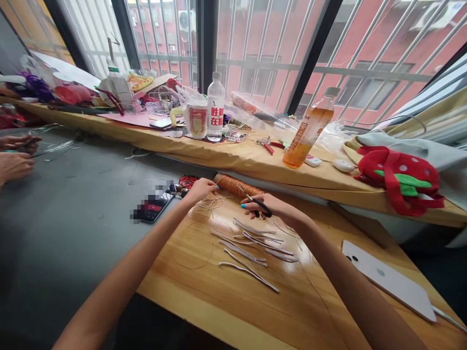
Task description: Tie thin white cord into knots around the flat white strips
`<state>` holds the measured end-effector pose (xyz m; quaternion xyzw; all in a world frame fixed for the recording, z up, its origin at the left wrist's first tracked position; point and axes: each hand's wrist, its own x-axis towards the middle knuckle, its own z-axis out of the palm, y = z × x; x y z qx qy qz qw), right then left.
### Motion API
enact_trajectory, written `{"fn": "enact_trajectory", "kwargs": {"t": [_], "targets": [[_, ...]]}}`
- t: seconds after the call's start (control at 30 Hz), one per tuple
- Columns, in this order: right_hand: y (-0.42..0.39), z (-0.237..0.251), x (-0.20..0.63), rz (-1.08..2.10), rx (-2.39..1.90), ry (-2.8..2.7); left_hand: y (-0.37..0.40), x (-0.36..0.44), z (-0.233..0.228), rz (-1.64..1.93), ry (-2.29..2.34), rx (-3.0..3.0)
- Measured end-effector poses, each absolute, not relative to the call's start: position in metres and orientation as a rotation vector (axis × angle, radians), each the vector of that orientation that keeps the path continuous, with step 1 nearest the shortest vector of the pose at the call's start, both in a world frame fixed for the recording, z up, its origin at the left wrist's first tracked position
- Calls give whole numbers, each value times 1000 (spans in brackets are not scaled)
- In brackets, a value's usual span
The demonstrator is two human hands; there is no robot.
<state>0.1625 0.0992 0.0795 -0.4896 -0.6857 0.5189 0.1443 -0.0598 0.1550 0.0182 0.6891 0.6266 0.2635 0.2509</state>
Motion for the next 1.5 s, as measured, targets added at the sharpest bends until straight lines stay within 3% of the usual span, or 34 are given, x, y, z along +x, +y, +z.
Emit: {"fn": "enact_trajectory", "kwargs": {"t": [0.37, 0.77, 1.2, 1.33, 1.5], "targets": [[140, 57, 116, 1567, -1441, -2290, 120, -80, 19, 765, 1311, 1523], [140, 54, 96, 1534, -1363, -2231, 118, -84, 19, 718, 1281, 1514], [146, 41, 97, 1247, -1474, -2116, 121, -82, 21, 787, 1406, 1519], [129, 58, 114, 1099, -1417, -2135, 120, -86, 25, 1006, 1421, 1503], [79, 81, 185, 446, -1672, -2181, 101, -89, 53, 1769, 1268, 1434]]}}
